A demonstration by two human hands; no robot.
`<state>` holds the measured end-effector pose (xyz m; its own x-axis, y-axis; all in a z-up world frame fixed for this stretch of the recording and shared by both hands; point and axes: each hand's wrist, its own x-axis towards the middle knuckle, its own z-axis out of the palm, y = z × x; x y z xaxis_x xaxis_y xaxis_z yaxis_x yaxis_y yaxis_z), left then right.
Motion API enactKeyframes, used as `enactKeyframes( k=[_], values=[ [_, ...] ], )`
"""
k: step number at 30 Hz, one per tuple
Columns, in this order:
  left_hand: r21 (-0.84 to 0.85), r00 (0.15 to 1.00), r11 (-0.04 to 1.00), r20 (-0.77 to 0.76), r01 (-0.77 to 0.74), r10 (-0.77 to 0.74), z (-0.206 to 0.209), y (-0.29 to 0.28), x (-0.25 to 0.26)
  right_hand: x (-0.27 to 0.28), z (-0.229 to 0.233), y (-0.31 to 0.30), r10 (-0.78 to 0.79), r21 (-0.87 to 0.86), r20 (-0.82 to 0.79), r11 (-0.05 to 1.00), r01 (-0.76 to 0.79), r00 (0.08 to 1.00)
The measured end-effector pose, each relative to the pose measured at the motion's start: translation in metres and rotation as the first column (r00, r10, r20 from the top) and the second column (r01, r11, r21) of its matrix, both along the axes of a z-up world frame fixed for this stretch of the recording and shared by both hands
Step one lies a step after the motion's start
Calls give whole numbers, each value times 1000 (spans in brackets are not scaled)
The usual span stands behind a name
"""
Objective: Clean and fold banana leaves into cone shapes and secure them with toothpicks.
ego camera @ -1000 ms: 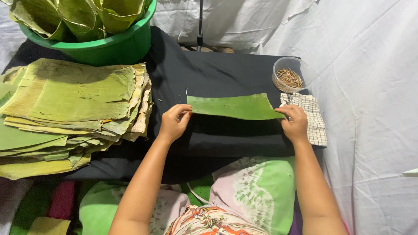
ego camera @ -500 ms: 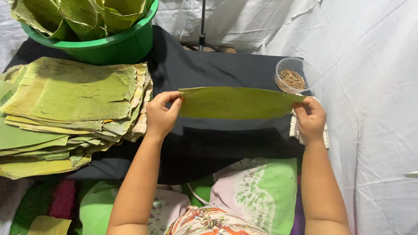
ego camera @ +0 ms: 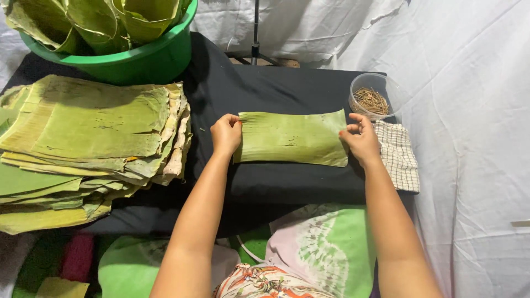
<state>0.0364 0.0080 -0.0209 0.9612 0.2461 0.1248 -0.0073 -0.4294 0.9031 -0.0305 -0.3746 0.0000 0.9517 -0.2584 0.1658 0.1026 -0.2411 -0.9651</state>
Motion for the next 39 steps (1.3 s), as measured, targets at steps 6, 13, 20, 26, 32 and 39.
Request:
enactKeyframes(
  k=[6, 13, 20, 26, 32, 39],
  values=[
    [100, 995, 993, -84, 69, -61, 8, 5, 0, -12, -12, 4, -102, -576, 168, 797, 182, 980],
    [324, 903, 916, -421, 237, -85, 47, 16, -37, -14, -33, 10, -54, -582, 302, 781, 228, 952],
    [-10, 881, 952, -378, 304, -285, 51, 17, -65, -17, -26, 12, -5, -667, 326, 708, 234, 945],
    [-300, 924, 938, -279, 175, -261, 23, 14, -70, -20, -22, 5, -15, -657, 390, 696, 290, 921],
    [205, 949, 955, -274, 216, -156, 30, 1, -75, -18, -38, 4, 9, -726, 321, 644, 240, 947],
    [242, 951, 943, -261, 228, -163, 30, 1, -78, -17, -40, 2, 2, -741, 299, 630, 231, 954]
  ],
)
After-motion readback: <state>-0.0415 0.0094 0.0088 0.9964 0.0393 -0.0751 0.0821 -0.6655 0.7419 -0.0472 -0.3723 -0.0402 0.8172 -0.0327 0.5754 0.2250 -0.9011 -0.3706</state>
